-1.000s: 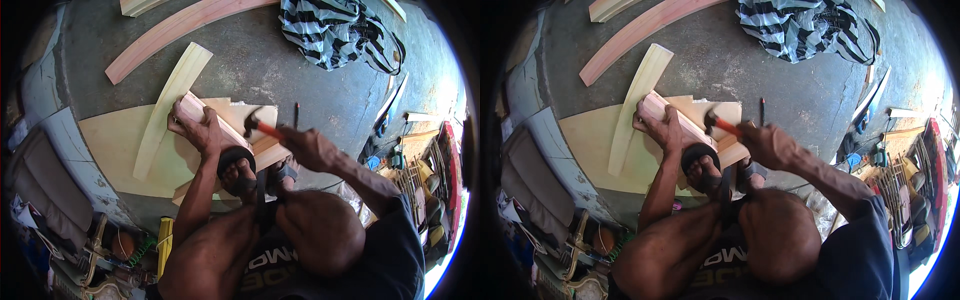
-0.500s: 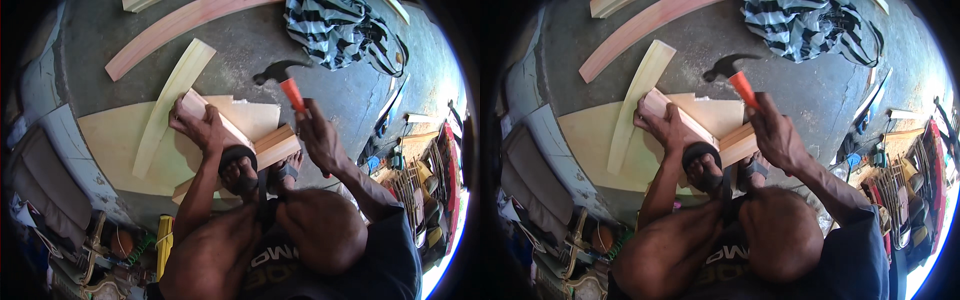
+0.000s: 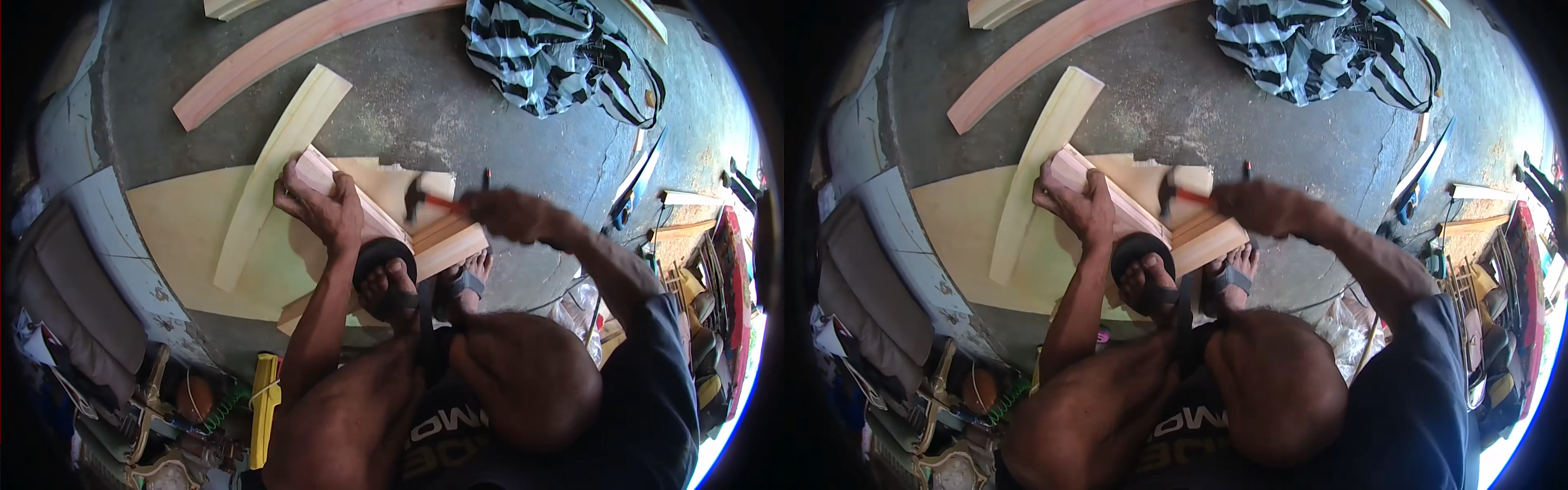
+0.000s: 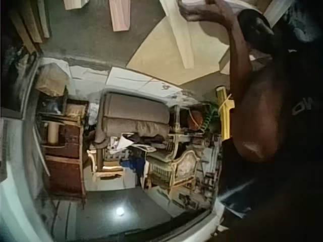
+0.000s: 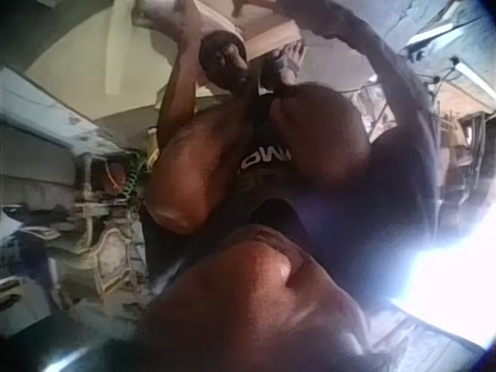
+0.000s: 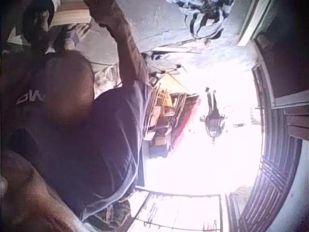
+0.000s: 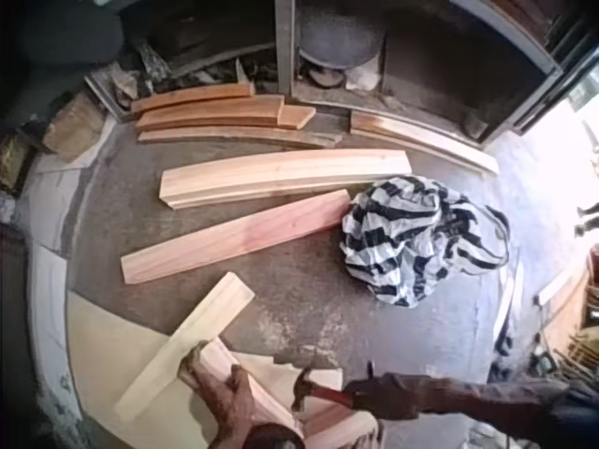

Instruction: The person assembles a wooden frame by positioning wooden boards together, taking nails from a bag, and hammering them into the wooden joints using a hammer.

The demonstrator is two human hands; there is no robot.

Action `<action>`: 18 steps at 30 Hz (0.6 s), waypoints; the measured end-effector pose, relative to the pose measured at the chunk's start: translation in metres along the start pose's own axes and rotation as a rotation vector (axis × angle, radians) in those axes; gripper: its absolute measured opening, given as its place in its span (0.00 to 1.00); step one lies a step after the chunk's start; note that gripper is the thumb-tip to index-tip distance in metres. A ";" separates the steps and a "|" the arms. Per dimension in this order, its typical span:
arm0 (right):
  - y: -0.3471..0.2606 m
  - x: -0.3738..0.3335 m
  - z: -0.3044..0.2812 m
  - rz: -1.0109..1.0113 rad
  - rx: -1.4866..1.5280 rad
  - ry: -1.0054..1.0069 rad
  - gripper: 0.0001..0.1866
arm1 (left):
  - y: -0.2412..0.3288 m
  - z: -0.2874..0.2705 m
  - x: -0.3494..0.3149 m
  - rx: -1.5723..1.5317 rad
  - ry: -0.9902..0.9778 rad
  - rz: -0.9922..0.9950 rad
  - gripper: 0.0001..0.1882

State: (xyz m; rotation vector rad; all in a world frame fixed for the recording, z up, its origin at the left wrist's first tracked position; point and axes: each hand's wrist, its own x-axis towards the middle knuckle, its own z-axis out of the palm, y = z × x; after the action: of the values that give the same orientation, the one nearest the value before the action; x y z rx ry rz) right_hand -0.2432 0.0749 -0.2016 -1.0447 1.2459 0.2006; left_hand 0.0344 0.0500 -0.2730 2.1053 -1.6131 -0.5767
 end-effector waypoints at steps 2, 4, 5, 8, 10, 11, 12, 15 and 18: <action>-0.034 -0.008 -0.025 0.315 0.222 0.196 0.19 | 0.006 -0.004 0.003 -0.106 -0.006 -0.010 0.37; 0.006 0.019 -0.001 0.041 -0.077 0.693 0.18 | 0.005 0.000 0.002 -0.064 -0.003 0.038 0.36; 0.028 0.034 0.019 -0.054 -0.187 0.858 0.18 | 0.003 -0.002 0.004 -0.045 0.007 0.046 0.36; 0.014 -0.001 0.041 -0.143 -0.194 0.012 0.15 | -0.005 -0.003 0.000 -0.016 0.000 0.022 0.37; -0.025 -0.008 0.000 0.089 0.029 0.004 0.14 | -0.002 -0.005 0.001 -0.009 0.003 0.005 0.37; -0.033 -0.009 0.000 0.233 0.244 0.245 0.13 | 0.002 -0.006 0.001 -0.001 -0.008 0.025 0.37; -0.003 0.002 0.011 0.228 0.239 0.247 0.13 | 0.006 -0.003 0.003 -0.002 -0.001 0.026 0.37; 0.040 0.011 0.045 -0.196 -0.358 0.354 0.14 | 0.000 -0.005 0.004 -0.040 0.020 0.019 0.37; 0.018 0.000 0.022 -0.155 -0.090 0.042 0.16 | -0.004 -0.003 0.002 -0.008 0.036 -0.001 0.36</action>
State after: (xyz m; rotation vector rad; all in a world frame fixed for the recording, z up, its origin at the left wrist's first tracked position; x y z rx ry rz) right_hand -0.2397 0.1011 -0.2122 -1.2233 1.1960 0.1162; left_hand 0.0399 0.0497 -0.2728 2.0985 -1.5881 -0.5414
